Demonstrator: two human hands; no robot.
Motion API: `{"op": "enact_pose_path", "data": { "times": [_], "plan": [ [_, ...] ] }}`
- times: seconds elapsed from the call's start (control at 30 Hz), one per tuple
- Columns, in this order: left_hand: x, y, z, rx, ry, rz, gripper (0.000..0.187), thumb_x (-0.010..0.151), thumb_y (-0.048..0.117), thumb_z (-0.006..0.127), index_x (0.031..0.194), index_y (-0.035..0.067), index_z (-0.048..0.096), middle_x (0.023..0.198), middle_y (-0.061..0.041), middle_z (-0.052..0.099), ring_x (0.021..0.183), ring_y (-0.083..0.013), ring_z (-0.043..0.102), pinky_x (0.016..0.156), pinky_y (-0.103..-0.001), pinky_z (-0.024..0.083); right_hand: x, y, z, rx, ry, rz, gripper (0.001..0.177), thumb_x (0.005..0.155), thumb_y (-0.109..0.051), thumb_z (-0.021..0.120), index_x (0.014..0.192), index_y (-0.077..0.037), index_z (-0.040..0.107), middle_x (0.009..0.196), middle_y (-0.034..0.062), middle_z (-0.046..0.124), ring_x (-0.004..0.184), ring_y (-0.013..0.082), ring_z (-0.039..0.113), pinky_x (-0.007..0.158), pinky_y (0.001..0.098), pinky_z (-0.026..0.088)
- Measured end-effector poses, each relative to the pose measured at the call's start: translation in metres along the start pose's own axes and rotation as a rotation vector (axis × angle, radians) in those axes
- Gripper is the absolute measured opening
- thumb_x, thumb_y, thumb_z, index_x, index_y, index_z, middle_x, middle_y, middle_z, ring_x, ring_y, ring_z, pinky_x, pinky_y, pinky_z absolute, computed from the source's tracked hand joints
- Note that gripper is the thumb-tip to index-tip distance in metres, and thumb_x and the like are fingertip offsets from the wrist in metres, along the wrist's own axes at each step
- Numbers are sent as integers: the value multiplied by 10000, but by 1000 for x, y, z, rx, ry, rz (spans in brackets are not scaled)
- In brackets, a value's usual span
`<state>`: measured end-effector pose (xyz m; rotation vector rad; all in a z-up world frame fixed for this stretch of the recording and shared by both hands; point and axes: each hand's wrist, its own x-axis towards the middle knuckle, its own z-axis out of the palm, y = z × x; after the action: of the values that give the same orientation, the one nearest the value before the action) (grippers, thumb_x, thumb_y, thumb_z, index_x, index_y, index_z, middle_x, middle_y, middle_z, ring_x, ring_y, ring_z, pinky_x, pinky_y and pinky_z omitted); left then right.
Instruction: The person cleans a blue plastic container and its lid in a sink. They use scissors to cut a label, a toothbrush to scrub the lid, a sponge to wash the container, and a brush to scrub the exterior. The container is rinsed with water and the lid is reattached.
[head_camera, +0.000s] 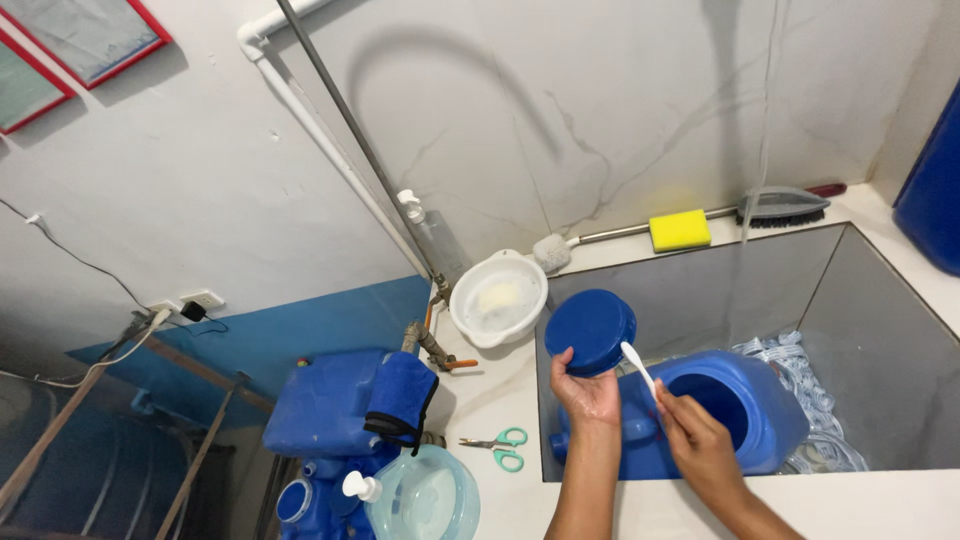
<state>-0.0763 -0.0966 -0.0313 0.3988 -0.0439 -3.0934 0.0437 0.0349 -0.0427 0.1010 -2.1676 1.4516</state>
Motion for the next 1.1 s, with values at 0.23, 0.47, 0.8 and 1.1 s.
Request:
{"op": "enact_pose_path", "data": {
  "times": [0.23, 0.47, 0.8, 1.1],
  "plan": [
    [-35, -19, 21, 248, -226, -75, 704, 936, 587, 551, 1411, 68, 520, 1382, -120, 608, 1256, -283, 600, 1095, -451, 475, 35, -4, -34, -320, -251, -389, 553, 817, -14, 666, 1357, -124, 627, 838, 91, 615, 680, 261, 650, 616, 391, 536],
    [-56, -29, 18, 569, -325, -50, 988, 873, 811, 205, 1607, 158, 313, 1519, 17, 518, 1410, -168, 456, 1193, -350, 306, 34, -29, -34, -310, -204, -277, 520, 837, -37, 654, 1342, -158, 636, 877, 95, 633, 714, 294, 660, 627, 417, 535],
    [-43, -16, -14, 654, -372, -32, 1021, 888, 856, 196, 1563, 113, 377, 1433, -38, 538, 1322, -194, 495, 1145, -359, 357, 27, -36, -16, -312, -230, -183, 513, 855, -63, 656, 1359, -149, 615, 841, 115, 596, 676, 312, 651, 600, 421, 538],
    [-58, 58, 27, 331, -226, -54, 904, 879, 779, 373, 1455, 94, 498, 1419, -105, 591, 1289, -286, 564, 1086, -468, 460, 13, -31, 10, -273, -312, -302, 517, 835, -46, 684, 1338, -158, 640, 801, 96, 587, 619, 274, 621, 563, 397, 519]
  ]
}}
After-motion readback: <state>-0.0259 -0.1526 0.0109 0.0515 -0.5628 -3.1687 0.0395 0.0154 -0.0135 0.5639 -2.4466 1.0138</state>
